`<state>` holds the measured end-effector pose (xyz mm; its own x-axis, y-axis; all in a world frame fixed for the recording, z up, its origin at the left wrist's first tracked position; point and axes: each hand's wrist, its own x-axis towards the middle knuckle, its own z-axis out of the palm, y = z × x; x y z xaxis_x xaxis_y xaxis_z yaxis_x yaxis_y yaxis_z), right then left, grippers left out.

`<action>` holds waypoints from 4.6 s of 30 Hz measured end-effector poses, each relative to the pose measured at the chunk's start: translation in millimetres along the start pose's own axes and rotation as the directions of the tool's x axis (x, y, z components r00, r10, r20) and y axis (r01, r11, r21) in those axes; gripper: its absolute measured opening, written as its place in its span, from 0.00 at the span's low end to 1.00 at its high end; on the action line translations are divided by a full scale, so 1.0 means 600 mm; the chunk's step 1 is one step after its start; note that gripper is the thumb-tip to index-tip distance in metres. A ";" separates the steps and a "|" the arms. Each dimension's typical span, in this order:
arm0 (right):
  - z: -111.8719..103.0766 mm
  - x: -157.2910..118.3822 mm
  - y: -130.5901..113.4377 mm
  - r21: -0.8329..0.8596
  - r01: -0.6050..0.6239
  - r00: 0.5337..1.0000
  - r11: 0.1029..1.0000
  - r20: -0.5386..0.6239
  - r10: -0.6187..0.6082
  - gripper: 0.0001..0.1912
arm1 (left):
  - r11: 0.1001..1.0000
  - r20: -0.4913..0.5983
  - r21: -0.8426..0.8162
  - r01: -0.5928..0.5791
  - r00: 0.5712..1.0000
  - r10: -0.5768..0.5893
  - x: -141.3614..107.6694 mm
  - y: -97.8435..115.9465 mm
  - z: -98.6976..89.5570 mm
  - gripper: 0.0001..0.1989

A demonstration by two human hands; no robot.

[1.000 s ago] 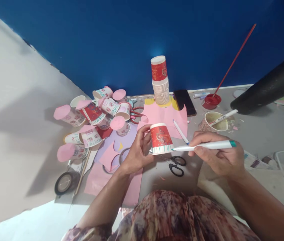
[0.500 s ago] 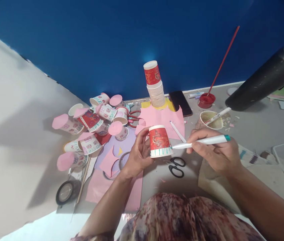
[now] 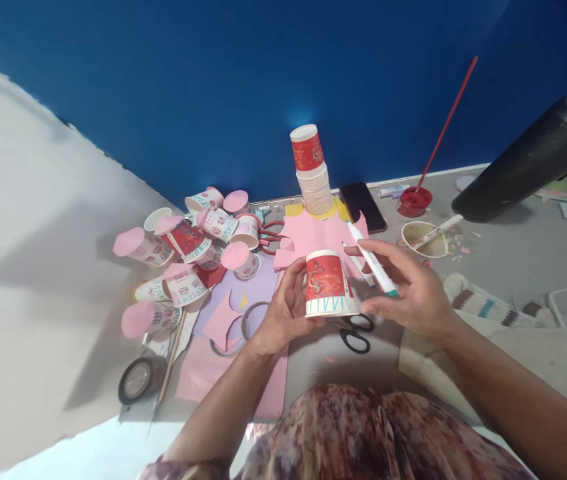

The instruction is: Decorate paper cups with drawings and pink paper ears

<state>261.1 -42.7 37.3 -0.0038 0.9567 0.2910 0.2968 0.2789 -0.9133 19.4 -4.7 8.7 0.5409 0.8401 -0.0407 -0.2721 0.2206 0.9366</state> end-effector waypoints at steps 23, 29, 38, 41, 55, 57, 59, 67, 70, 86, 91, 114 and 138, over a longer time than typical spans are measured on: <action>-0.009 0.000 -0.006 -0.065 0.325 0.946 0.943 0.036 -0.324 0.18 | 0.936 0.094 0.342 -0.081 0.994 0.052 -0.008 0.014 -0.026 0.50; -0.005 -0.003 -0.014 0.104 0.433 0.894 0.895 0.078 -0.442 0.12 | 0.919 0.094 0.370 -0.134 0.990 0.106 -0.004 0.010 -0.032 0.47; 0.002 -0.006 -0.015 0.048 0.413 0.902 0.910 0.116 -0.416 0.11 | 0.923 0.109 0.361 -0.135 0.989 0.102 -0.004 0.008 -0.027 0.46; 0.001 -0.005 -0.017 0.070 0.394 0.906 0.916 0.135 -0.400 0.10 | 0.922 0.111 0.360 -0.143 0.988 0.110 -0.003 0.005 -0.028 0.46; -0.011 -0.001 -0.020 0.049 0.360 0.926 0.932 0.104 -0.363 0.09 | 0.957 0.074 0.267 -0.117 0.992 0.101 -0.004 0.002 -0.025 0.46; -0.012 -0.002 -0.019 0.091 0.355 0.919 0.931 0.150 -0.365 0.09 | 0.948 0.076 0.288 -0.138 0.990 0.121 -0.003 0.002 -0.025 0.46; -0.014 -0.003 -0.018 0.092 0.345 0.924 0.934 0.141 -0.356 0.09 | 0.940 0.090 0.301 -0.163 0.986 0.142 -0.001 0.003 -0.024 0.46; -0.019 -0.002 -0.017 0.093 0.332 0.928 0.939 0.148 -0.343 0.07 | 0.944 0.104 0.282 -0.169 0.984 0.145 0.004 0.002 -0.021 0.45; -0.019 -0.001 -0.015 0.091 0.340 0.932 0.936 0.101 -0.348 0.08 | 0.955 0.074 0.261 -0.142 0.989 0.127 0.003 -0.002 -0.021 0.44; -0.027 0.000 -0.017 0.106 0.281 0.954 0.954 0.076 -0.289 0.07 | 0.985 0.044 0.168 -0.039 0.999 0.032 0.003 -0.008 -0.019 0.44; -0.031 -0.001 -0.015 0.127 0.238 0.960 0.963 0.118 -0.253 0.08 | 0.986 0.038 0.164 -0.018 0.999 0.012 0.003 -0.006 -0.018 0.45; -0.017 -0.006 -0.021 0.222 0.191 0.980 0.956 0.012 -0.198 0.06 | 0.991 0.039 0.130 0.016 0.999 -0.021 0.004 -0.012 -0.014 0.49; -0.001 0.002 -0.001 -0.172 0.066 0.982 0.983 0.186 -0.034 0.51 | 0.998 0.119 0.014 0.068 0.990 -0.069 -0.004 -0.006 0.000 0.51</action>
<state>261.8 -42.0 38.2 -0.1910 0.9455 0.2635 0.4560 0.3232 -0.8292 19.1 -7.6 5.6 0.6493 0.7579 -0.0635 -0.2237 0.2702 0.9365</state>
